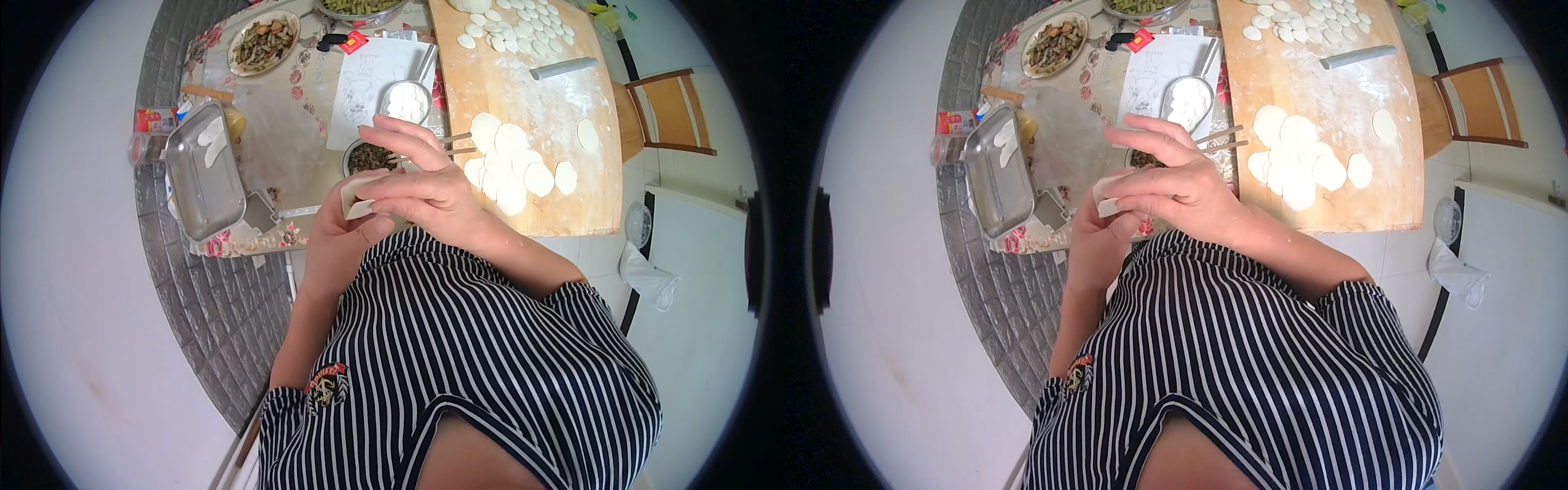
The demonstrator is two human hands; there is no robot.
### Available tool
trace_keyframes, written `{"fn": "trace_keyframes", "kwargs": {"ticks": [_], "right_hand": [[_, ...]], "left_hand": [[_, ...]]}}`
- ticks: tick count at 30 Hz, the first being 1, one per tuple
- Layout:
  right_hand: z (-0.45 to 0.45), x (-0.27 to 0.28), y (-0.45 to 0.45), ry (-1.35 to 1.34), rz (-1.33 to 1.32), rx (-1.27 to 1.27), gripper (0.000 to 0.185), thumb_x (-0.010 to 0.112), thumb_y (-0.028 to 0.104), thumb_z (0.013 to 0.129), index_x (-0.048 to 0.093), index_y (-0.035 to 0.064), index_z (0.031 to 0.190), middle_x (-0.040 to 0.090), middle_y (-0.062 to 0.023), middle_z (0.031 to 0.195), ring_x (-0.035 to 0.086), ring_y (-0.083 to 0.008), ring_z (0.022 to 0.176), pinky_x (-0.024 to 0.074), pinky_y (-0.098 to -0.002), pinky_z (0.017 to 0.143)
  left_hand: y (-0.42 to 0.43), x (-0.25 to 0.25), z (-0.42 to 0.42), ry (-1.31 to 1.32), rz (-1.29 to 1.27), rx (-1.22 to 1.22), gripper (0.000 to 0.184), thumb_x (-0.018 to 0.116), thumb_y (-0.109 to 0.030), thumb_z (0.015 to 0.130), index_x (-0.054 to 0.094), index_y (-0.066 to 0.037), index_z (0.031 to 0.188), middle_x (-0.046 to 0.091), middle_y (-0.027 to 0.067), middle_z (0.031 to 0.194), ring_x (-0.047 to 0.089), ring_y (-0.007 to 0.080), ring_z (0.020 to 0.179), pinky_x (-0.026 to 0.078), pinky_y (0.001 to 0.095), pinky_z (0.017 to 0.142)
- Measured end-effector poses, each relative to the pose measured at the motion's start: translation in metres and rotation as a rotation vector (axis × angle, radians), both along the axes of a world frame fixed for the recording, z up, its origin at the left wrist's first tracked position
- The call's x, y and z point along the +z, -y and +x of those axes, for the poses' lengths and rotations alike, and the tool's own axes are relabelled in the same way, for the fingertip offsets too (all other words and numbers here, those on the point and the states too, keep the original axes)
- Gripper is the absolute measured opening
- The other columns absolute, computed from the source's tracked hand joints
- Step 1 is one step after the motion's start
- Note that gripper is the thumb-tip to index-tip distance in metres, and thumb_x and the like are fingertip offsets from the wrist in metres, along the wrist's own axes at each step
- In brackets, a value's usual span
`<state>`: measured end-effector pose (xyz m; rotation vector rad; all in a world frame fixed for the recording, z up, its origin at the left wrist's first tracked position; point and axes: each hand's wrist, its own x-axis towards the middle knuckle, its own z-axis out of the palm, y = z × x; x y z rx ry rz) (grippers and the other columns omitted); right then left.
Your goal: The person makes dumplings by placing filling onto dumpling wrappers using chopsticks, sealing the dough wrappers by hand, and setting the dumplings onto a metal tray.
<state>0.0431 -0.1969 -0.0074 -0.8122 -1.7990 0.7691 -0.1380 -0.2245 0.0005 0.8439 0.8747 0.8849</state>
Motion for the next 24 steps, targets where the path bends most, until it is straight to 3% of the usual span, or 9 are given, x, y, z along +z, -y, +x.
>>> {"fn": "trace_keyframes", "kwargs": {"ticks": [7,11,14,16,17,18,21,23,24], "right_hand": [[-0.001,0.018,0.006,-0.155,-0.024,0.005,0.020,0.076,0.008,0.073,0.074,0.0056,0.093,0.055,-0.0155,0.132,0.042,-0.0343,0.132,0.0362,-0.0449,0.107],[0.003,0.025,0.006,-0.227,0.079,0.020,0.016,0.077,0.008,0.071,0.073,0.0073,0.087,0.063,-0.0085,0.121,0.050,-0.0319,0.124,0.0436,-0.0413,0.099],[0.009,0.032,0.012,-0.301,0.042,0.106,0.014,0.079,0.012,0.073,0.069,0.0071,0.082,0.067,-0.0090,0.108,0.048,-0.0371,0.126,0.0383,-0.0483,0.106],[0.010,0.037,0.012,-0.322,0.054,0.157,0.015,0.079,0.013,0.073,0.069,0.0073,0.082,0.067,-0.0079,0.107,0.049,-0.0371,0.125,0.0370,-0.0507,0.107],[0.007,0.043,0.014,-0.363,0.029,0.155,0.012,0.078,0.012,0.073,0.069,0.0074,0.078,0.068,-0.0060,0.102,0.050,-0.0372,0.124,0.0346,-0.0533,0.109],[0.008,0.039,0.011,-0.366,0.033,0.152,0.012,0.078,0.012,0.073,0.069,0.0074,0.078,0.068,-0.0060,0.102,0.050,-0.0372,0.124,0.0346,-0.0533,0.109],[0.010,0.030,0.007,-0.314,0.171,0.307,0.042,0.083,0.023,0.071,0.068,0.0057,0.106,0.062,-0.0100,0.120,0.047,-0.0360,0.128,0.0325,-0.0510,0.110],[0.002,0.036,0.019,-0.597,-0.344,0.310,0.095,0.087,0.040,0.064,0.043,0.0022,0.140,0.046,-0.0154,0.141,0.043,-0.0325,0.132,0.0311,-0.0471,0.111],[0.001,0.034,0.018,-0.600,-0.341,0.303,0.095,0.087,0.040,0.064,0.043,0.0022,0.140,0.046,-0.0154,0.141,0.043,-0.0325,0.132,0.0311,-0.0471,0.111]], "left_hand": [[0.006,0.016,-0.001,-0.131,0.281,-0.065,0.038,0.066,-0.005,0.089,0.053,0.001,0.124,0.063,0.0126,0.121,0.060,0.0186,0.111,0.049,0.0295,0.095],[0.005,0.032,0.007,-0.128,0.334,-0.041,0.044,0.071,-0.008,0.086,0.054,0.000,0.125,0.062,0.0127,0.123,0.059,0.0194,0.113,0.049,0.0300,0.095],[0.003,0.027,0.005,-0.028,0.457,-0.010,0.058,0.080,-0.022,0.077,0.056,-0.002,0.125,0.065,0.0120,0.115,0.063,0.0202,0.103,0.050,0.0303,0.088],[-0.009,0.026,0.000,-0.277,0.863,-0.114,0.074,0.086,-0.036,0.064,0.058,-0.004,0.124,0.065,0.0107,0.103,0.063,0.0215,0.091,0.050,0.0308,0.079],[-0.013,0.025,0.004,-0.271,0.939,-0.078,0.080,0.087,-0.045,0.055,0.061,-0.004,0.119,0.064,0.0095,0.094,0.061,0.0225,0.085,0.047,0.0314,0.071],[-0.013,0.026,0.005,-0.272,0.942,-0.083,0.080,0.087,-0.045,0.055,0.061,-0.004,0.119,0.064,0.0095,0.094,0.061,0.0225,0.085,0.047,0.0314,0.071],[-0.011,0.025,0.010,-0.197,0.860,-0.079,0.077,0.082,-0.052,0.064,0.061,-0.002,0.118,0.064,0.0102,0.092,0.060,0.0209,0.082,0.047,0.0315,0.067],[-0.009,0.021,0.017,-0.045,0.701,-0.030,0.070,0.073,-0.058,0.073,0.060,0.000,0.112,0.064,0.0107,0.090,0.059,0.0184,0.077,0.046,0.0300,0.064],[-0.007,0.020,0.020,0.007,0.647,-0.015,0.069,0.070,-0.059,0.077,0.060,0.000,0.110,0.063,0.0108,0.089,0.059,0.0175,0.075,0.046,0.0296,0.062]]}}
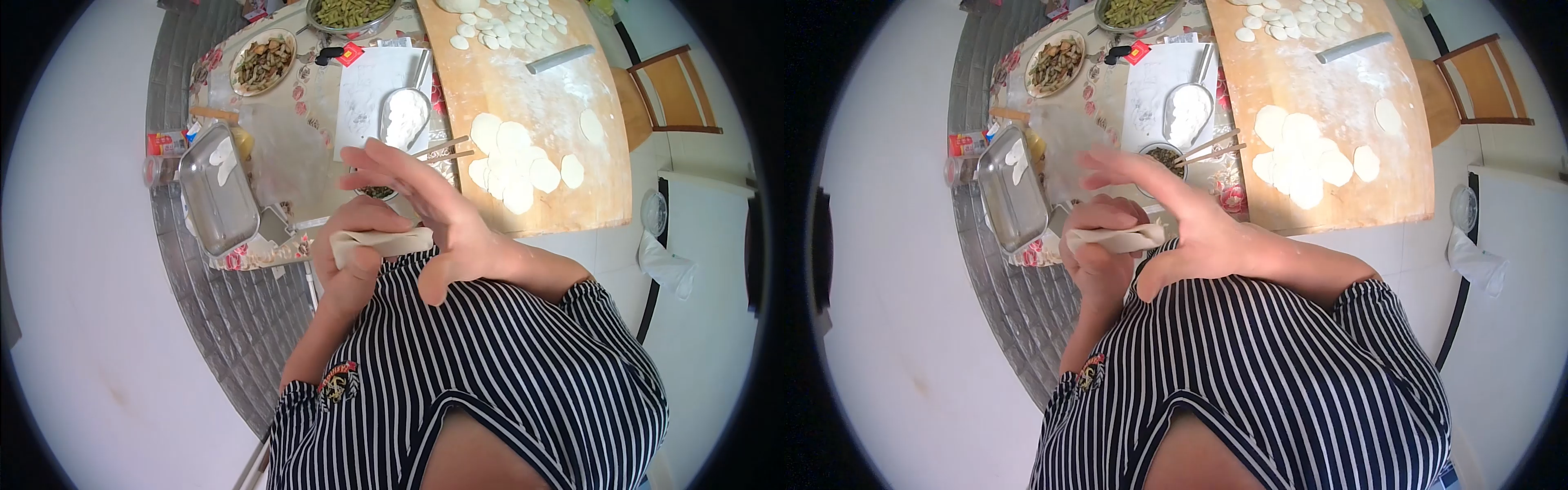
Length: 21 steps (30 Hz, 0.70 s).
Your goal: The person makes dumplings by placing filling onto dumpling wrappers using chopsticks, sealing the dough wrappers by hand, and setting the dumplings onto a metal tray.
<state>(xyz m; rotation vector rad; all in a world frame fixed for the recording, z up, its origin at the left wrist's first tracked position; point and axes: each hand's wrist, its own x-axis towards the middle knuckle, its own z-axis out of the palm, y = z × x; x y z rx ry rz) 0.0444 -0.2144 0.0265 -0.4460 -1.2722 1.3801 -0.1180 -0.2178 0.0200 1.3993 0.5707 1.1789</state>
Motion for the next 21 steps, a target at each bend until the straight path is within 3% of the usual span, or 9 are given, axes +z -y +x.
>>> {"fn": "trace_keyframes", "kwargs": {"ticks": [2,4,8,10,11,13,14,16,21], "right_hand": [[0.000,-0.005,-0.002,0.139,-0.024,0.120,0.130,0.086,0.055,0.057,0.014,-0.0005,0.151,0.029,-0.0185,0.152,0.039,-0.0287,0.135,0.0343,-0.0435,0.109],[0.000,0.003,0.002,0.104,-0.184,0.163,0.126,0.083,0.057,0.059,0.018,-0.0019,0.150,0.034,-0.0186,0.149,0.042,-0.0278,0.132,0.0380,-0.0438,0.106],[-0.007,-0.008,-0.002,0.015,-0.023,0.121,0.113,0.079,0.058,0.068,0.025,-0.0024,0.148,0.043,-0.0202,0.143,0.051,-0.0291,0.123,0.0408,-0.0435,0.103],[-0.003,-0.011,-0.009,0.228,0.274,-0.045,0.093,0.071,0.057,0.078,0.039,-0.0047,0.141,0.050,-0.0211,0.136,0.052,-0.0309,0.121,0.0407,-0.0435,0.102],[-0.004,-0.010,-0.008,0.226,0.274,-0.045,0.093,0.071,0.057,0.078,0.039,-0.0047,0.141,0.050,-0.0211,0.136,0.052,-0.0309,0.121,0.0407,-0.0435,0.102],[-0.005,-0.008,-0.005,0.122,0.163,-0.022,0.066,0.057,0.044,0.091,0.049,-0.0062,0.134,0.054,-0.0214,0.131,0.053,-0.0319,0.119,0.0407,-0.0429,0.101],[-0.003,-0.006,-0.005,0.121,0.162,-0.021,0.066,0.057,0.044,0.091,0.049,-0.0062,0.134,0.054,-0.0214,0.131,0.053,-0.0319,0.119,0.0407,-0.0429,0.101],[0.003,-0.001,-0.005,0.300,0.073,-0.007,0.048,0.046,0.023,0.096,0.049,-0.0071,0.133,0.055,-0.0214,0.129,0.054,-0.0317,0.117,0.0414,-0.0416,0.100],[0.001,-0.008,-0.006,0.400,0.212,-0.212,0.039,0.042,0.010,0.095,0.053,-0.0061,0.129,0.058,-0.0203,0.125,0.057,-0.0319,0.112,0.0446,-0.0397,0.096]], "left_hand": [[0.010,-0.001,0.004,0.218,-0.320,0.001,0.062,0.059,-0.060,0.088,0.058,0.001,0.103,0.063,0.0107,0.088,0.058,0.0147,0.070,0.046,0.0265,0.061],[0.013,0.007,0.011,0.241,-0.394,-0.019,0.056,0.058,-0.057,0.090,0.056,-0.001,0.099,0.062,0.0093,0.088,0.059,0.0142,0.069,0.047,0.0247,0.059],[0.015,0.018,0.021,0.064,-0.392,0.022,0.057,0.057,-0.056,0.091,0.055,-0.002,0.106,0.062,0.0060,0.092,0.059,0.0127,0.081,0.048,0.0267,0.072],[0.016,0.024,0.023,-0.159,-0.391,0.067,0.062,0.041,-0.065,0.093,0.051,-0.005,0.104,0.056,0.0054,0.096,0.055,0.0136,0.084,0.045,0.0287,0.074],[0.016,0.019,0.023,-0.161,-0.391,0.067,0.062,0.041,-0.065,0.093,0.051,-0.005,0.104,0.056,0.0054,0.096,0.055,0.0136,0.084,0.045,0.0287,0.074],[0.017,0.010,0.022,-0.052,-0.423,0.063,0.055,0.040,-0.057,0.097,0.051,-0.004,0.106,0.056,0.0053,0.096,0.055,0.0141,0.086,0.044,0.0282,0.076],[0.017,0.009,0.023,-0.052,-0.424,0.064,0.055,0.040,-0.057,0.097,0.051,-0.004,0.106,0.056,0.0053,0.096,0.055,0.0141,0.086,0.044,0.0282,0.076],[0.015,0.014,0.028,-0.100,-0.390,0.160,0.048,0.036,-0.048,0.101,0.051,-0.003,0.106,0.055,0.0048,0.095,0.055,0.0135,0.087,0.043,0.0268,0.076],[0.014,0.005,0.027,-0.108,-0.326,0.209,0.039,0.030,-0.033,0.106,0.052,-0.001,0.108,0.055,0.0032,0.098,0.052,0.0100,0.090,0.042,0.0245,0.077]]}}
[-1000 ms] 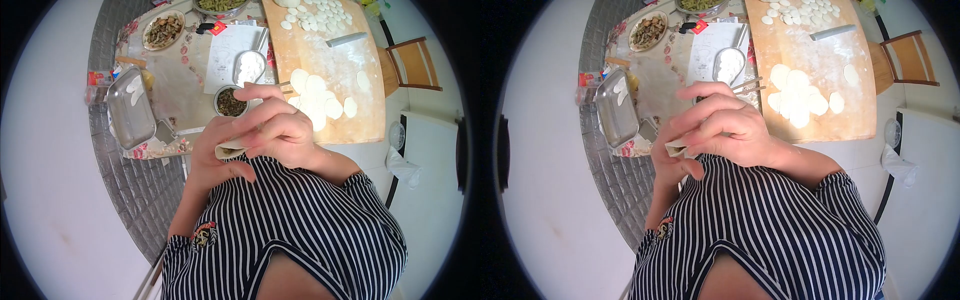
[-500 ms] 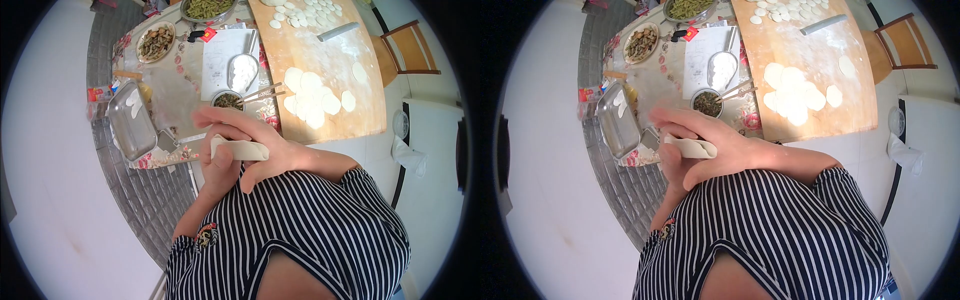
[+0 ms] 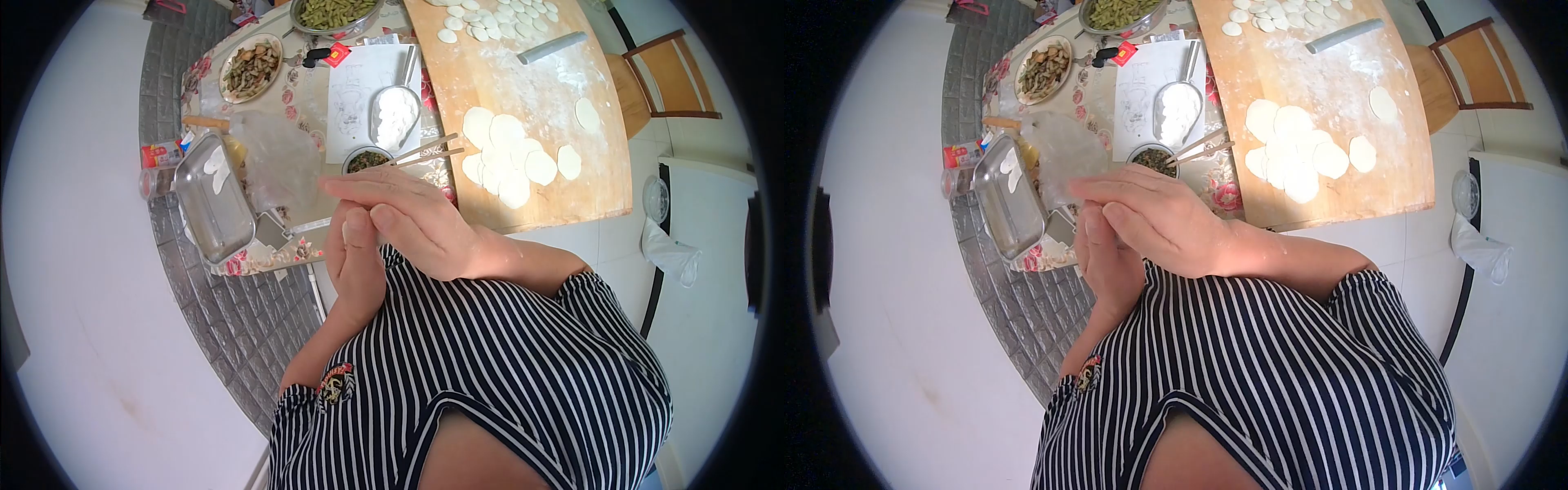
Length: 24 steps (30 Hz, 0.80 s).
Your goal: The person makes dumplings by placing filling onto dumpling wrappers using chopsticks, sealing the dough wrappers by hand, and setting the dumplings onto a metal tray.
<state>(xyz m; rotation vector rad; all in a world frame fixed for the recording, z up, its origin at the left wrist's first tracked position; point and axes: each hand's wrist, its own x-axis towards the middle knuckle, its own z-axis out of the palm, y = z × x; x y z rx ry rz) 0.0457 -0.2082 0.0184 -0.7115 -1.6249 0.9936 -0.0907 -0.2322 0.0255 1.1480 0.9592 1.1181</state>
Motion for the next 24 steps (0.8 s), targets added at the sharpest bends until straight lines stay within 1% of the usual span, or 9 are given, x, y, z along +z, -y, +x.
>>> {"fn": "trace_keyframes", "kwargs": {"ticks": [5,7,8,10,17,19,20,23,24], "right_hand": [[0.004,0.002,-0.005,0.076,0.118,-0.086,0.036,0.044,0.009,0.094,0.055,-0.0048,0.126,0.058,-0.0193,0.126,0.058,-0.0315,0.108,0.0465,-0.0385,0.094],[0.008,0.005,-0.006,0.011,-0.013,0.075,0.039,0.040,0.003,0.093,0.052,-0.0051,0.130,0.052,-0.0210,0.136,0.055,-0.0335,0.121,0.0411,-0.0408,0.104],[0.006,0.005,-0.004,0.010,-0.014,0.075,0.039,0.040,0.003,0.093,0.052,-0.0051,0.130,0.052,-0.0210,0.136,0.055,-0.0335,0.121,0.0411,-0.0408,0.104],[0.001,0.002,0.002,-0.184,-0.227,0.182,0.041,0.040,0.002,0.093,0.050,-0.0053,0.131,0.051,-0.0215,0.137,0.052,-0.0328,0.125,0.0397,-0.0393,0.106],[-0.003,-0.003,0.005,-0.157,-0.166,0.149,0.044,0.037,-0.005,0.091,0.048,-0.0043,0.134,0.045,-0.0217,0.143,0.047,-0.0327,0.130,0.0383,-0.0385,0.108],[-0.003,-0.003,0.004,-0.095,-0.148,0.136,0.044,0.037,-0.007,0.090,0.047,-0.0042,0.133,0.043,-0.0216,0.144,0.047,-0.0328,0.131,0.0381,-0.0387,0.108],[-0.003,-0.003,0.004,-0.096,-0.148,0.135,0.044,0.037,-0.007,0.090,0.047,-0.0042,0.133,0.043,-0.0216,0.144,0.047,-0.0328,0.131,0.0381,-0.0387,0.108],[-0.003,-0.006,0.005,-0.050,-0.182,0.111,0.042,0.040,-0.005,0.091,0.048,-0.0039,0.132,0.044,-0.0218,0.144,0.046,-0.0334,0.131,0.0382,-0.0388,0.108],[-0.003,-0.008,0.005,-0.057,-0.175,0.101,0.041,0.040,-0.003,0.093,0.047,-0.0040,0.133,0.045,-0.0209,0.143,0.046,-0.0325,0.131,0.0382,-0.0385,0.108]], "left_hand": [[-0.002,0.008,-0.003,-0.139,0.088,-0.041,0.039,0.032,-0.034,0.106,0.054,-0.001,0.106,0.054,0.0014,0.101,0.048,0.0069,0.089,0.039,0.0230,0.076],[-0.004,0.017,0.006,-0.096,0.055,0.032,0.038,0.035,-0.033,0.106,0.055,-0.001,0.103,0.054,0.0004,0.098,0.046,0.0055,0.086,0.038,0.0219,0.073],[-0.003,0.016,0.004,-0.097,0.054,0.031,0.038,0.035,-0.033,0.106,0.055,-0.001,0.103,0.054,0.0004,0.098,0.046,0.0055,0.086,0.038,0.0219,0.073],[-0.001,0.012,-0.004,-0.202,0.037,0.024,0.037,0.037,-0.032,0.106,0.057,-0.001,0.100,0.055,-0.0009,0.093,0.046,0.0049,0.082,0.038,0.0218,0.070],[0.003,0.010,-0.001,-0.291,0.045,0.081,0.036,0.037,-0.028,0.105,0.058,-0.001,0.093,0.056,-0.0004,0.081,0.045,0.0060,0.071,0.037,0.0248,0.060],[0.000,0.011,-0.001,-0.423,0.141,0.088,0.030,0.040,-0.022,0.103,0.056,0.001,0.092,0.056,0.0064,0.077,0.045,0.0109,0.066,0.037,0.0273,0.056],[-0.001,0.009,-0.002,-0.425,0.142,0.087,0.030,0.040,-0.022,0.103,0.056,0.001,0.092,0.056,0.0064,0.077,0.045,0.0109,0.066,0.037,0.0273,0.056],[-0.002,-0.005,-0.008,-0.496,0.199,0.044,0.020,0.046,-0.013,0.099,0.056,0.004,0.100,0.058,0.0137,0.081,0.051,0.0209,0.065,0.041,0.0294,0.057],[-0.004,-0.013,-0.011,-0.652,0.384,0.068,0.018,0.048,-0.010,0.097,0.056,0.004,0.104,0.060,0.0152,0.085,0.054,0.0253,0.068,0.043,0.0307,0.060]]}}
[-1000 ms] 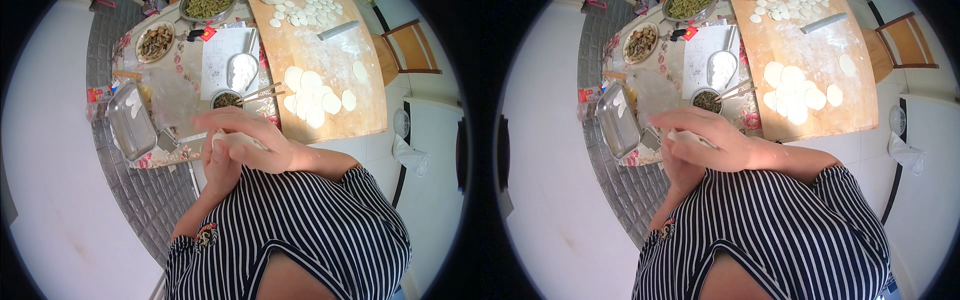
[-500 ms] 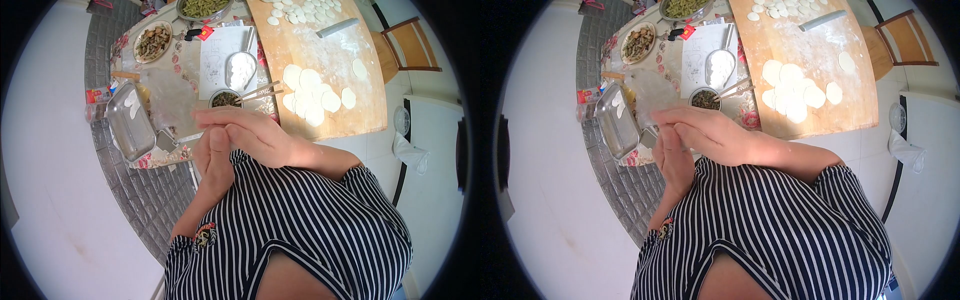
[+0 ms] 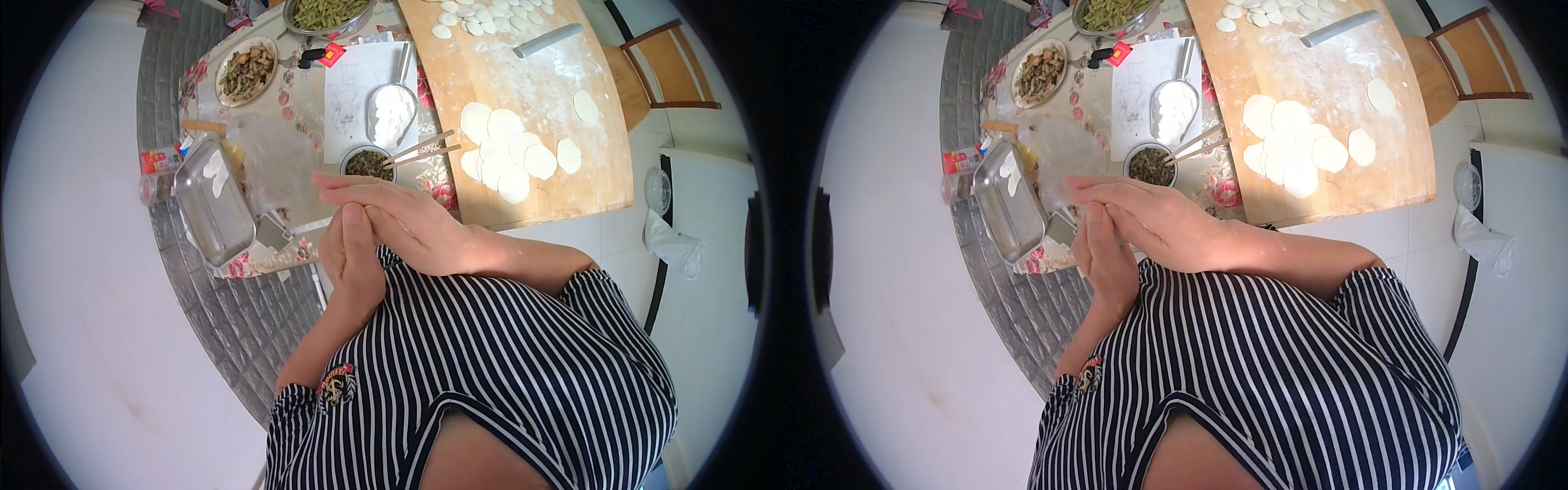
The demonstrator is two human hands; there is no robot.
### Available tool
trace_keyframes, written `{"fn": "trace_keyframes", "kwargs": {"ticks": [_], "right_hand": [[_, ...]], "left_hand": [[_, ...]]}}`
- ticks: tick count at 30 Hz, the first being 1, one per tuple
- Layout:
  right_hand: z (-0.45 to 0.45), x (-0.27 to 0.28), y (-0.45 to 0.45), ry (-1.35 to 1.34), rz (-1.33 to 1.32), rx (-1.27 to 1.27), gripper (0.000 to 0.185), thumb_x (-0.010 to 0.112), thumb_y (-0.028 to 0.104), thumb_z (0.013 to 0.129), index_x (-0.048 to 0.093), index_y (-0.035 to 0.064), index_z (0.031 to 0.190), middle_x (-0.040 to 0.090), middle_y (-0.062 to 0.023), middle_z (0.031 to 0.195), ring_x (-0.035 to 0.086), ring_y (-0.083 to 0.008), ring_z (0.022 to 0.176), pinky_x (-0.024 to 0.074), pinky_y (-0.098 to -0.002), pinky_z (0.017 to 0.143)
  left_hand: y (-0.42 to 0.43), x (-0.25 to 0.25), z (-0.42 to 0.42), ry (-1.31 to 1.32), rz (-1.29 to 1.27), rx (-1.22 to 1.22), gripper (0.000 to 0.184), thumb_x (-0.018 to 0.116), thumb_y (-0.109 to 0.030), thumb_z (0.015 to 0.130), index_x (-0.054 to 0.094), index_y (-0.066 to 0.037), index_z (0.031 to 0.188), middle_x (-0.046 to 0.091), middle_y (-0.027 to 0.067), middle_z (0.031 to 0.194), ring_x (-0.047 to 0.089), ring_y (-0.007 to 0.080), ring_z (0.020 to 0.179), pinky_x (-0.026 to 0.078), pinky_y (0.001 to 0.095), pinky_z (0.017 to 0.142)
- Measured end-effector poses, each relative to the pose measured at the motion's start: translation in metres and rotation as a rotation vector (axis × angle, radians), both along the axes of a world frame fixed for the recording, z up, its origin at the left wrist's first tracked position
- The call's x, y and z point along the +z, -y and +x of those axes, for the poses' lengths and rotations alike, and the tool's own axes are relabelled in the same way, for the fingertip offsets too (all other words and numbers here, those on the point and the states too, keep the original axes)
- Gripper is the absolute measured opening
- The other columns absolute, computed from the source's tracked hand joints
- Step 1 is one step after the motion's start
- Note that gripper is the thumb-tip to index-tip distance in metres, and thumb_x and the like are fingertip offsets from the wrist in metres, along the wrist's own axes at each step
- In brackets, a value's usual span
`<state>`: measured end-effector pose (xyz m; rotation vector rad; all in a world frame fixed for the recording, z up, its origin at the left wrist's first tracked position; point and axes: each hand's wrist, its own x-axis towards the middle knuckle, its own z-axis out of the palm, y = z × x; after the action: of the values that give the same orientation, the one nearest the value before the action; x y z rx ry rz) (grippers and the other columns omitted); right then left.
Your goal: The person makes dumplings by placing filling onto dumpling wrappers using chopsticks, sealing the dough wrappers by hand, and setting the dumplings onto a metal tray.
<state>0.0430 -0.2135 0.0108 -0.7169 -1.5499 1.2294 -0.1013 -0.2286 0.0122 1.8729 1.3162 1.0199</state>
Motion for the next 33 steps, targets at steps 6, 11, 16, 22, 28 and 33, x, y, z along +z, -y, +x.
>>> {"fn": "trace_keyframes", "kwargs": {"ticks": [6,11,16,22,28,33], "right_hand": [[0.006,0.002,0.000,-0.155,-0.387,0.012,0.041,0.045,0.004,0.098,0.042,-0.0034,0.139,0.047,-0.0162,0.140,0.046,-0.0262,0.130,0.0385,-0.0372,0.108],[0.002,-0.005,0.000,-0.403,-0.531,-0.073,0.043,0.054,0.005,0.096,0.045,-0.0025,0.137,0.054,-0.0132,0.132,0.050,-0.0212,0.125,0.0418,-0.0343,0.105],[-0.003,-0.005,0.001,-0.418,-0.713,0.063,0.034,0.066,0.016,0.091,0.060,-0.0022,0.120,0.068,-0.0065,0.099,0.065,-0.0103,0.092,0.0520,-0.0242,0.080],[0.000,0.002,0.000,-0.222,-0.679,-0.079,0.022,0.066,0.012,0.090,0.067,-0.0017,0.107,0.069,-0.0066,0.091,0.066,-0.0112,0.078,0.0528,-0.0241,0.072],[-0.004,-0.008,0.000,0.038,-0.449,-0.156,0.023,0.064,0.008,0.092,0.063,-0.0044,0.112,0.066,-0.0084,0.105,0.066,-0.0132,0.087,0.0541,-0.0246,0.080],[0.002,-0.007,-0.002,-0.121,-0.697,-0.087,0.026,0.063,0.009,0.093,0.060,-0.0035,0.115,0.067,-0.0071,0.103,0.066,-0.0123,0.090,0.0537,-0.0238,0.081]], "left_hand": [[-0.012,0.009,0.010,-0.099,-0.148,0.108,0.026,0.042,-0.017,0.098,0.059,0.003,0.102,0.063,0.0126,0.091,0.058,0.0237,0.081,0.046,0.0335,0.073],[-0.029,0.008,-0.002,0.550,-0.363,0.081,0.054,0.030,-0.035,0.105,0.066,0.002,0.089,0.064,0.0127,0.108,0.059,0.0198,0.101,0.044,0.0324,0.090],[-0.032,-0.002,-0.008,0.359,-0.256,-0.096,0.053,0.029,-0.037,0.104,0.060,0.004,0.118,0.055,0.0166,0.130,0.041,0.0259,0.133,0.031,0.0395,0.110],[-0.027,0.010,-0.010,0.494,-0.409,-0.031,0.044,0.062,-0.027,0.094,0.056,0.001,0.127,0.056,0.0139,0.128,0.049,0.0219,0.123,0.041,0.0357,0.101],[-0.022,0.011,-0.017,0.489,-0.588,0.089,0.035,0.071,-0.014,0.087,0.063,0.001,0.118,0.064,0.0078,0.112,0.060,0.0123,0.098,0.049,0.0247,0.084],[-0.023,0.007,-0.016,0.511,-0.554,0.151,0.029,0.069,-0.012,0.089,0.065,0.001,0.115,0.067,0.0042,0.100,0.061,0.0097,0.089,0.048,0.0224,0.081]]}}
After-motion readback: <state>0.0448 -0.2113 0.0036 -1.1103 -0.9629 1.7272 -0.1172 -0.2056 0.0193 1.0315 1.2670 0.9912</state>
